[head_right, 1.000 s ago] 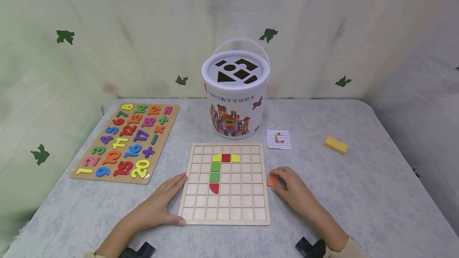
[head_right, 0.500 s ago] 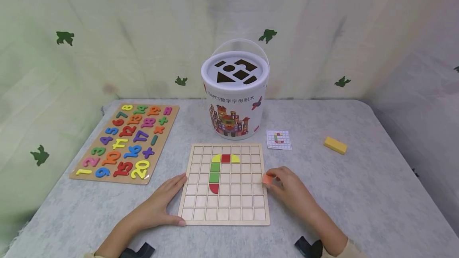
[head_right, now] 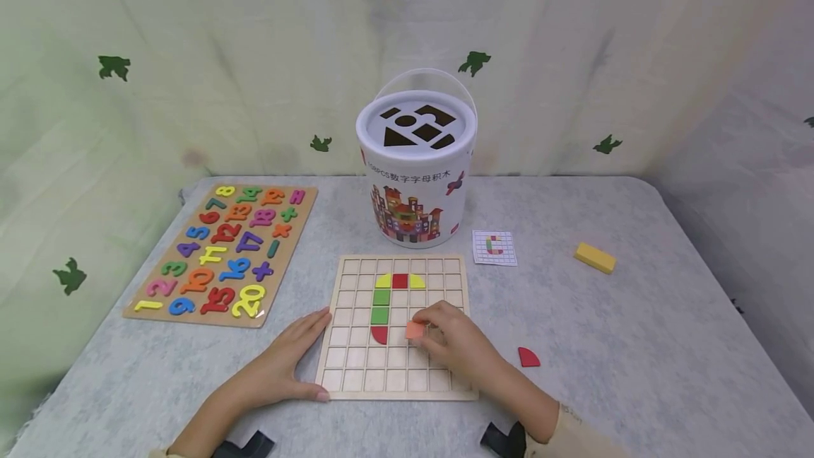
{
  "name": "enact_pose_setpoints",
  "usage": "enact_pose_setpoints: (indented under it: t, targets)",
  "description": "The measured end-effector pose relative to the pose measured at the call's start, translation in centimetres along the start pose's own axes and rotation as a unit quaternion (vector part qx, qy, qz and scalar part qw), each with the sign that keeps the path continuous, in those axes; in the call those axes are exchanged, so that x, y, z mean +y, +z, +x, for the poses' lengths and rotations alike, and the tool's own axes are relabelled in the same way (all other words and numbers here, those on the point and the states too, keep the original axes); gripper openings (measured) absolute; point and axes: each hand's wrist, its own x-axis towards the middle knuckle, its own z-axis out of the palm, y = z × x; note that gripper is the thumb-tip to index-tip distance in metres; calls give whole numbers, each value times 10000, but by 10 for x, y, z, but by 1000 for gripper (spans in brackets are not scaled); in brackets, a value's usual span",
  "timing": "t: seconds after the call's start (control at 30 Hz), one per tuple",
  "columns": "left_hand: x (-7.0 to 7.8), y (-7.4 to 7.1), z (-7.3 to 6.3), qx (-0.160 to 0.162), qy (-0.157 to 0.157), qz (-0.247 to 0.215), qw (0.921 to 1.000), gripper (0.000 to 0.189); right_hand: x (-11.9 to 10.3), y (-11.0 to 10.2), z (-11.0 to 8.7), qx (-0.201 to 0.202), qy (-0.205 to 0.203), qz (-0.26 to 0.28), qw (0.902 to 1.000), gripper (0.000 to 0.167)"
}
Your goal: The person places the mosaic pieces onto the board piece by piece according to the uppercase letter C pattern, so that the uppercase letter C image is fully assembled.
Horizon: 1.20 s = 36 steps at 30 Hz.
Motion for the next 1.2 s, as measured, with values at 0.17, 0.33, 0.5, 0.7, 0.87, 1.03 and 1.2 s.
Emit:
enact_pose_setpoints:
  t: [0.17,0.33,0.5,0.7,0.87,1.03,1.2]
  targets:
    - [1,0,0,-2,-33,15,10000,119,4,16,5,-256,84,-1,9996,22]
    - [1,0,0,5,10,2,10000,118,4,25,8,-300,32,-418,9987,23]
    - [1,0,-1,13,41,7,10000,118,2,27,10,-218,-81,-632,9977,26]
    - [1,-1,-1,14,26,2,10000,118,0,29,13,-89,-107,-740,9972,17]
    - [1,0,-1,15,12,16,10000,118,-2,27,14,-236,111,-759,9968,19]
    - [0,1,0,18,2,19,10000,118,-6,11,11,-501,501,-417,9966,31]
    - [-1,1,0,31,28,-3,10000,118,-5,-18,-5,-248,710,-195,9970,37]
